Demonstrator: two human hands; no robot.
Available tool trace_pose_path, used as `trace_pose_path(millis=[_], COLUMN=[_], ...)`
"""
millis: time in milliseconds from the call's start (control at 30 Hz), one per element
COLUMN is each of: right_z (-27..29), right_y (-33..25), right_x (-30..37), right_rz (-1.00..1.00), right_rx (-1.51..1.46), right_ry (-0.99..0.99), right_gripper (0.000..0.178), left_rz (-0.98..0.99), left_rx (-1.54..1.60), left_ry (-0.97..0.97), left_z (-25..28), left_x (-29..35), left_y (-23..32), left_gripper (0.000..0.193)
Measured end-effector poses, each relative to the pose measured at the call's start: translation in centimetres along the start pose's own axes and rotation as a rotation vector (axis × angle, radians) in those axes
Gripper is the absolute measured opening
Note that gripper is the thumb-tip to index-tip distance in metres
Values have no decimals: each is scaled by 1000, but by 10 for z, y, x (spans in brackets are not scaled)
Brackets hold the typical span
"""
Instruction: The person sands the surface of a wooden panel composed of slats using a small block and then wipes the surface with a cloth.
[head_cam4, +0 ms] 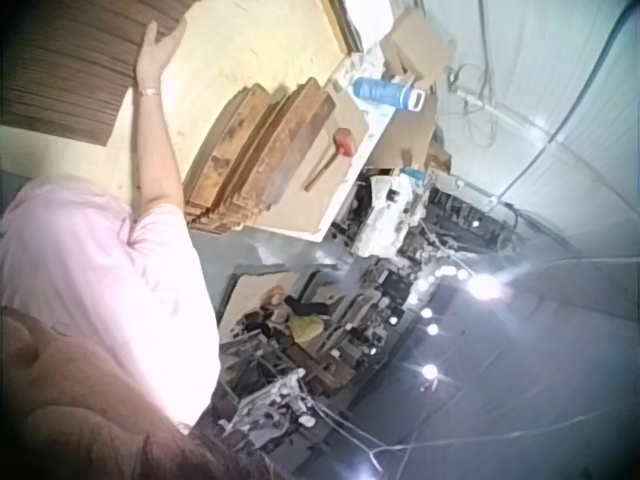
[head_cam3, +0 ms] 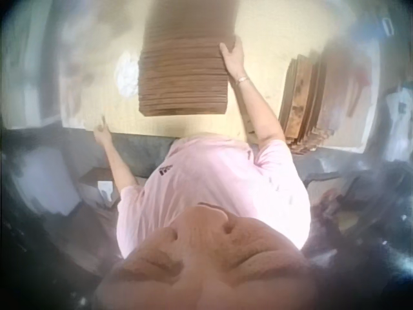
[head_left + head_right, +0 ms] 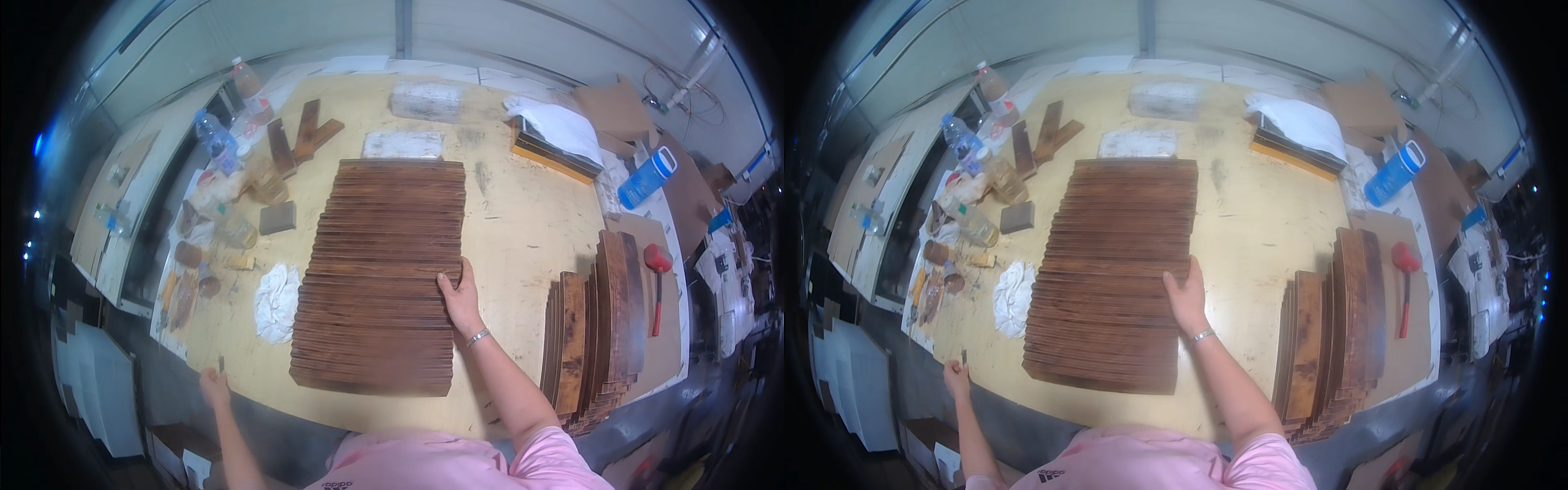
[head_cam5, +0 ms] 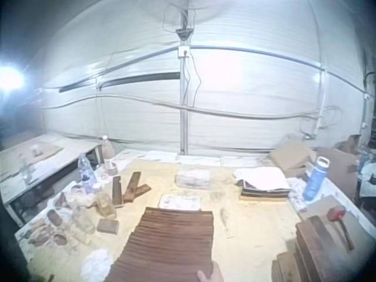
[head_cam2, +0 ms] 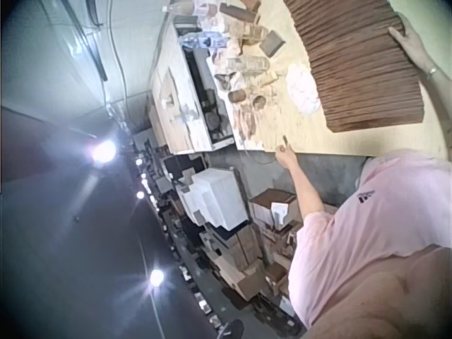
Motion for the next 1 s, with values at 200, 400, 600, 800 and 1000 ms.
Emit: trace_pose_path(millis=[200, 400, 600, 800, 1000], right_z=[-6, -3, -9, -3, -4], right_y=[-14, -15, -9, -9, -6], right_x=[-27, -45, -44, -45, -44], right_rz=[11, 15, -12, 19, 49], right_rx=[-70, -138, -236, -73, -24], right_ry=[-6, -8, -26, 20, 65], right_gripper=[88, 92, 95, 98, 97], left_rz=[70, 118, -670, -1652, -1837], left_rx=[91, 1062, 649, 160, 119], left_ry=[37, -478, -754, -380, -410], left_z=[-9, 2, -53, -66, -84], left_x=[-4, 13, 80, 141, 146], left_y=[-42, 179, 462, 580, 590], left_gripper=[30, 22, 24, 23, 27])
Point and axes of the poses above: each hand's wrist, its own x-axis away from the middle knuckle, its own z-axis out of the back of the hand, y = z × x, the point moved 7 cm from there along -x, towards the middle knuckle
